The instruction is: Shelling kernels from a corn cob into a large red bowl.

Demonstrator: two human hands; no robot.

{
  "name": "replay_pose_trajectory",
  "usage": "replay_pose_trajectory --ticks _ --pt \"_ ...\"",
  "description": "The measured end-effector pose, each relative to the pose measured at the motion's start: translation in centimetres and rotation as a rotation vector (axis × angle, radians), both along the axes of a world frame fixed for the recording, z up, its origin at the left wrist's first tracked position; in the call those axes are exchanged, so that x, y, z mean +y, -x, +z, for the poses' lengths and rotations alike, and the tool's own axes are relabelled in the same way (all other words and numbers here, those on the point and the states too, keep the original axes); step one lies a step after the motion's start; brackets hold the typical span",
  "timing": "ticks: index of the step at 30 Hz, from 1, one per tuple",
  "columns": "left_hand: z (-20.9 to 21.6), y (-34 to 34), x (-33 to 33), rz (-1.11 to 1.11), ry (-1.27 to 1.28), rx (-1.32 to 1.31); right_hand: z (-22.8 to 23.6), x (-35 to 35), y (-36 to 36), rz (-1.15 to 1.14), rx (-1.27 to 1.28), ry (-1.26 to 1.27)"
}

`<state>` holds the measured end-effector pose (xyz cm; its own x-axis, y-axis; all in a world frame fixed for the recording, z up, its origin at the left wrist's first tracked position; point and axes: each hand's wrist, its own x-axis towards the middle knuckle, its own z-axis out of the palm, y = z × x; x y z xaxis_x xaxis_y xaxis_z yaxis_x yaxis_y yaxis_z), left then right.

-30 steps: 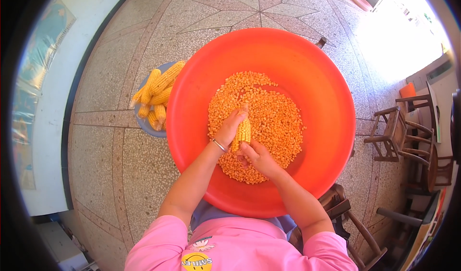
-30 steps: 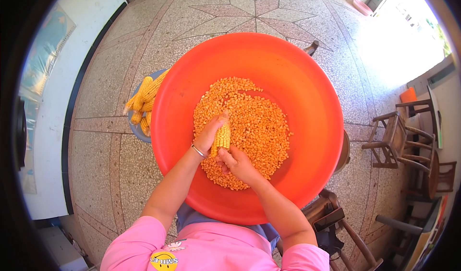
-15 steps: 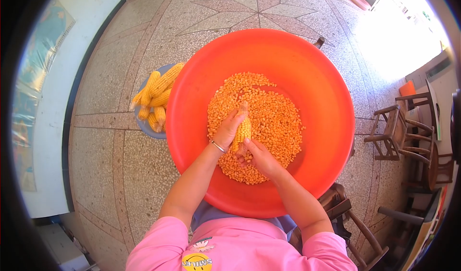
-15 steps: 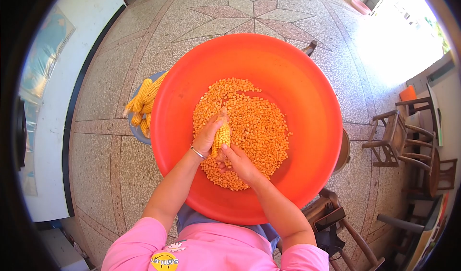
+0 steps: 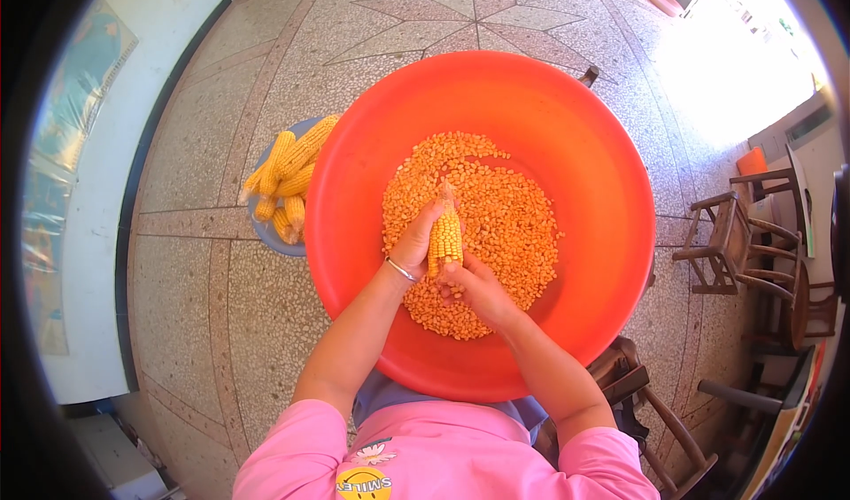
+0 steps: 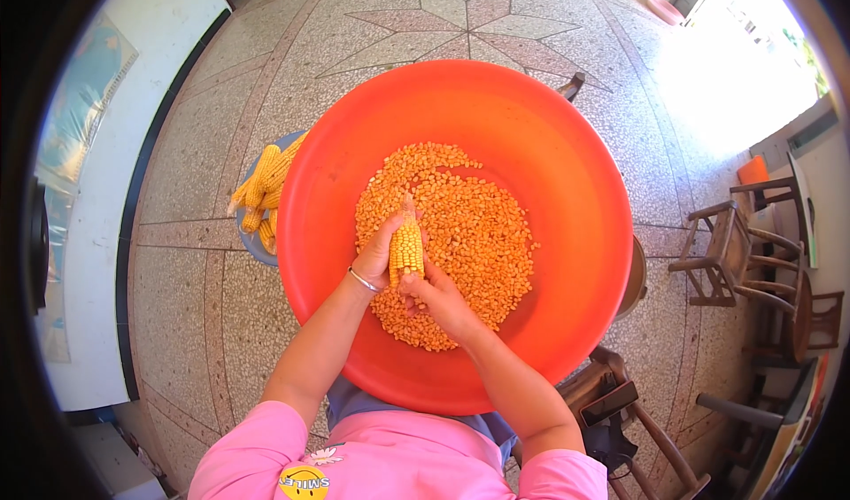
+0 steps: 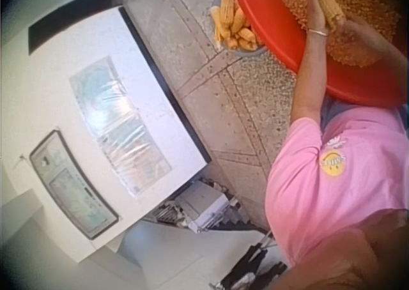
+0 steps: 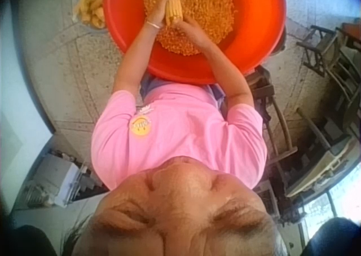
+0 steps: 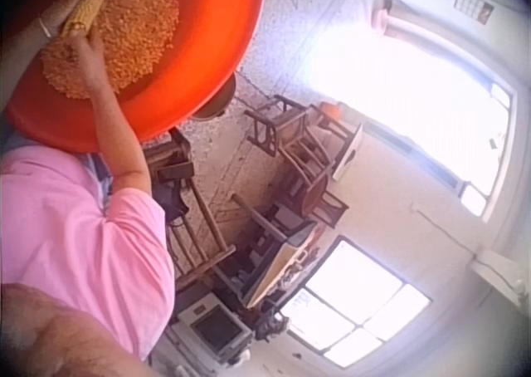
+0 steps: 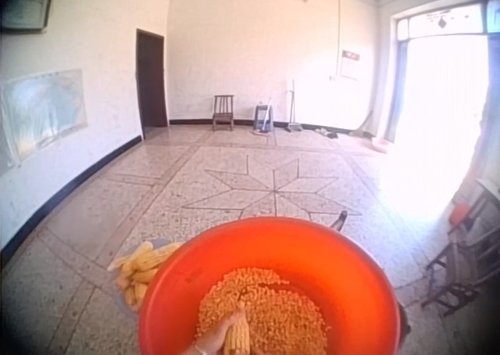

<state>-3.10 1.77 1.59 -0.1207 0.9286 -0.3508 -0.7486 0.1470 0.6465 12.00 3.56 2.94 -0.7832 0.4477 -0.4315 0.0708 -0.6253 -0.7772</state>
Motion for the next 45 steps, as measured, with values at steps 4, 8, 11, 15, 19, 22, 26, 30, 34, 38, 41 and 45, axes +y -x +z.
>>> replay_pose_trajectory --ticks 4,8,11,15,19,22,26,30,34,38,41,45 --pt "0.4 0.1 -0.1 -0.026 -0.036 -0.006 -0.9 0.3 -0.2 -0.025 0.135 0.290" --pt "0.3 0.0 -0.2 -0.031 -0.042 -0.012 -0.6 0.2 -0.2 -0.009 0.103 0.220" --pt "0.2 -0.2 -0.2 -0.006 -0.027 0.053 -0.9 0.2 -0.2 0.017 0.047 0.135" --pt "0.4 -0.6 -0.3 0.029 -0.039 0.181 -0.4 0.4 -0.3 -0.018 0.041 0.106" --pt "0.7 -0.9 -0.2 -0.052 -0.057 0.237 -0.8 0.7 -0.5 0.020 0.066 0.067" --pt "-0.1 -1.4 -0.5 -0.172 -0.110 0.396 -1.2 0.3 -0.4 0.104 0.021 0.027" --pt "0.0 -1.2 -0.5 -0.137 -0.069 0.296 -1.1 0.0 -0.1 0.078 -0.032 0.074" --pt "0.2 -0.8 -0.1 -0.016 -0.012 0.184 -0.7 -0.2 0.1 0.065 0.012 -0.009" --pt "-0.4 -0.5 0.0 0.020 0.023 0.185 -0.3 -0.2 0.0 -0.002 0.000 0.145" --pt "-1.0 -0.7 0.2 -0.001 -0.034 0.422 -0.5 -0.1 0.0 -0.012 -0.067 0.167" --pt "-0.4 -0.8 0.2 -0.005 0.058 0.210 -0.3 -0.1 0.0 0.013 -0.084 -0.053" --pt "-0.5 -0.7 0.1 0.007 0.051 0.049 -0.8 0.0 0.1 0.036 -0.068 -0.111"
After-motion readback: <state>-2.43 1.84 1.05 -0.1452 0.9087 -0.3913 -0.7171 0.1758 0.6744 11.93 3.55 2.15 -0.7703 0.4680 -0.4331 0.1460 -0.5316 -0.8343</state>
